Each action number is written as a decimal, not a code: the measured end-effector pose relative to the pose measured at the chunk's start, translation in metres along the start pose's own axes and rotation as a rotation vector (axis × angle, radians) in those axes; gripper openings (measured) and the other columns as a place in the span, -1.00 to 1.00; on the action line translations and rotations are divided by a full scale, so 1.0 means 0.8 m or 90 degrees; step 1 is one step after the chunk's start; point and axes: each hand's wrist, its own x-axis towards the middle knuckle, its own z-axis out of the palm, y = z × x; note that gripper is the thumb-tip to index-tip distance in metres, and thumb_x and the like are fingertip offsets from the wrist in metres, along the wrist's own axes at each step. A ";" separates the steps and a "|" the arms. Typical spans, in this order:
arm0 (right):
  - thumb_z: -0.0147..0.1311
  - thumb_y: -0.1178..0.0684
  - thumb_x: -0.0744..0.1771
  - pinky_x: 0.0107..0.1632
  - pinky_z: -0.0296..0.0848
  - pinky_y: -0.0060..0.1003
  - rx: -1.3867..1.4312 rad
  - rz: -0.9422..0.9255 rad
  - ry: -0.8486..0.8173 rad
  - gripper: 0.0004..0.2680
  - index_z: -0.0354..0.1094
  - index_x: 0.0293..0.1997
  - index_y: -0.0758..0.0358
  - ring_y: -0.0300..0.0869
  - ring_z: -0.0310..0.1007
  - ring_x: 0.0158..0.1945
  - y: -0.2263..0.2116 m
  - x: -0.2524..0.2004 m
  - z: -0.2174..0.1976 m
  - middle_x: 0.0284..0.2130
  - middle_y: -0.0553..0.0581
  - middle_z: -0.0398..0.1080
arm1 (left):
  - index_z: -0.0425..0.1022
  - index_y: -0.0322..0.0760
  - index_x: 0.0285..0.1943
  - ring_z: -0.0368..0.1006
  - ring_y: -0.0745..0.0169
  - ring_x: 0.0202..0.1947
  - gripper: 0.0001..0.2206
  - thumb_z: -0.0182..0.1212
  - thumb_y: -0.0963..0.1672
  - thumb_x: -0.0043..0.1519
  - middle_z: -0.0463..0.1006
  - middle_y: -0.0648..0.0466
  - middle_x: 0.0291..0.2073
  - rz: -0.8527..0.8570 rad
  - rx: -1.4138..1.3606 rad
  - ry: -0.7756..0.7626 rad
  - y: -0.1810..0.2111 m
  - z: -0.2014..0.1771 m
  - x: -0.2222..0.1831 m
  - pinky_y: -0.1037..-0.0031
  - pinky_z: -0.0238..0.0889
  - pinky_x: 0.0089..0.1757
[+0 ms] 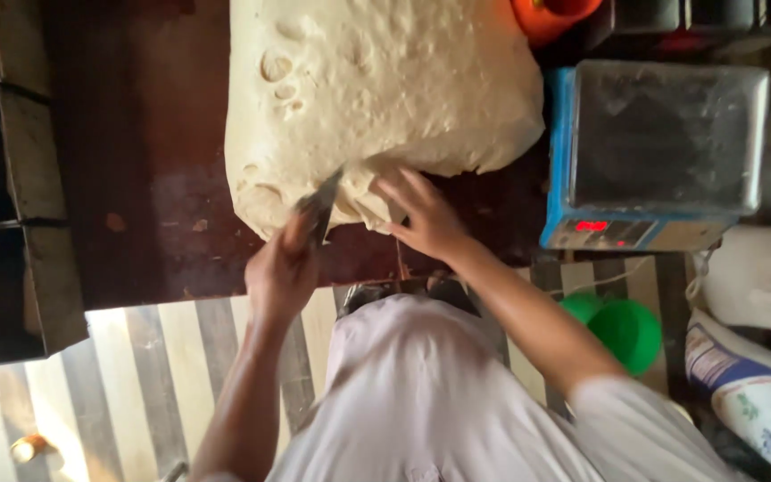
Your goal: Cutting portions of dough using a scraper and weighing them on a digital scale.
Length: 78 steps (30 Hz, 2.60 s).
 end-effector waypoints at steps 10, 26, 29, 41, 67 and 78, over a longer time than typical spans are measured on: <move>0.21 0.18 0.27 0.10 0.49 -0.01 -0.025 0.072 0.057 -0.74 0.38 0.07 0.19 0.15 0.45 0.09 0.041 -0.104 0.106 0.03 0.23 0.43 | 0.46 -0.18 -0.04 0.58 -0.10 -0.39 -0.87 0.04 -0.13 0.32 0.62 -0.04 -0.40 0.310 0.260 -0.450 0.000 0.180 0.099 0.11 0.40 -0.36; 0.44 -0.26 0.06 0.13 0.36 0.20 -0.066 0.195 -0.068 -0.26 0.23 0.25 0.39 0.33 0.30 0.16 0.006 -0.045 0.063 0.15 0.46 0.23 | 0.36 -0.19 0.32 0.60 -0.23 -0.16 -0.61 0.11 -0.06 0.32 0.64 -0.23 -0.12 -0.126 0.048 -0.222 -0.001 0.063 0.028 0.11 0.47 -0.18; 0.36 -0.24 0.12 0.01 0.42 0.20 -0.145 0.275 -0.163 -0.39 0.29 0.17 0.32 0.32 0.41 0.03 0.021 -0.046 0.079 0.00 0.41 0.38 | 0.25 -0.20 0.38 0.63 -0.20 -0.27 -0.52 0.15 -0.09 0.25 0.64 -0.26 -0.17 -0.095 0.005 -0.151 0.019 0.059 0.009 0.14 0.49 -0.28; 0.33 -0.12 0.21 0.08 0.53 -0.14 0.096 0.516 -0.287 -0.58 0.43 0.09 0.31 0.08 0.58 0.02 0.026 -0.127 -0.010 -0.06 0.35 0.55 | -0.18 -0.31 0.61 0.58 -0.33 -0.26 -0.31 0.03 -0.17 0.28 0.63 -0.36 -0.25 0.015 0.182 -0.456 0.030 0.244 0.028 -0.04 0.39 -0.23; -0.01 0.23 0.47 0.27 0.49 -0.20 0.059 0.368 0.684 -0.74 0.20 0.35 0.30 -0.10 0.42 0.23 0.145 -0.274 -0.271 0.31 0.19 0.26 | 0.20 -0.36 0.42 0.65 -0.08 -0.17 -0.46 0.27 -0.18 0.24 0.63 -0.20 -0.11 0.067 -0.114 -0.139 0.001 0.163 -0.100 0.28 0.48 -0.20; 0.03 0.17 0.48 -0.04 0.62 -0.29 0.192 0.356 0.722 -0.82 0.34 0.25 0.32 -0.20 0.51 -0.10 0.206 -0.330 -0.398 -0.06 0.14 0.49 | -0.16 -0.15 0.65 0.40 0.25 0.09 -0.25 0.26 -0.35 0.41 0.39 0.02 0.26 0.008 -0.664 0.114 0.247 0.094 -0.021 0.45 0.38 0.08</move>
